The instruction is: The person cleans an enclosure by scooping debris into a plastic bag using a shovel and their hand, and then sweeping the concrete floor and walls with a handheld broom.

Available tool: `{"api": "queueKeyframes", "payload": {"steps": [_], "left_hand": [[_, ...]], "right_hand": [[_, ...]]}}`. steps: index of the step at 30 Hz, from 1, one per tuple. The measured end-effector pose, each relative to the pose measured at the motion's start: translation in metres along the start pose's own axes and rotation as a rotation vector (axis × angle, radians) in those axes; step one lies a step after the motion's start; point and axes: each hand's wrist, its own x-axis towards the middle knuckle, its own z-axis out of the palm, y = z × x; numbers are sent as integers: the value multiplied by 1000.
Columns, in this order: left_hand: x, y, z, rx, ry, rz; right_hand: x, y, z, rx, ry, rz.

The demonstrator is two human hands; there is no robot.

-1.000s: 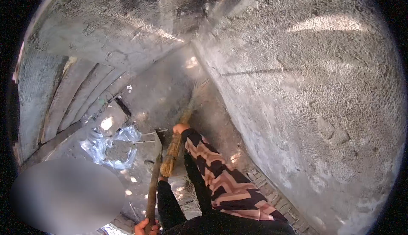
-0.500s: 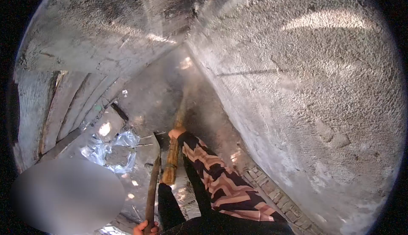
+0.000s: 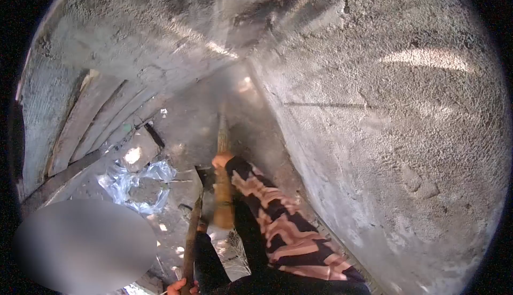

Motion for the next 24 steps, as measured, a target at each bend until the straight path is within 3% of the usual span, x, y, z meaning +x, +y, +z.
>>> {"api": "queueKeyframes", "payload": {"steps": [2,3,5,6,7,8,10,13,14,16,17,18,19,20,22,24], "left_hand": [[-2,2,-2,-17,-54,-47],[-2,1,-5,-27,-65,-46],[0,-1,-11,-59,-90,-32],[2,-2,-14,-68,-100,-27],[5,-4,-14,-77,-87,4],[7,-5,-15,-82,-67,30],[1,-1,-13,-73,-84,18],[4,-2,-13,-81,-113,9],[4,-2,-16,-86,-132,15],[8,-5,-24,-100,-113,41],[10,-7,-25,-117,-99,69],[10,-6,-28,-130,-113,68],[11,-4,-31,-144,-129,53],[11,-3,-33,-151,-141,32],[10,0,-33,-139,-131,36],[4,4,-33,-118,-93,24]], "right_hand": [[-41,-26,-36,-1262,-447,-694],[-56,-20,-53,-888,-314,-345],[-85,-24,-72,-358,-25,65],[-95,-34,-75,-199,127,142],[-87,-45,-83,-216,128,139],[-71,-56,-93,-73,-97,69],[3,-44,-114,-238,-391,-219],[117,-23,-54,-816,-129,-208],[106,-18,-54,-813,-129,-207],[48,-13,-73,-1821,-523,-394],[16,-24,-95,-2022,-595,-389],[-14,-28,-118,-1453,-127,132],[-67,-87,-94,-1246,-9,297],[-76,-79,-106,-1194,163,152],[-62,-93,-117,-818,163,382],[-20,-88,-88,-948,77,331]]}}
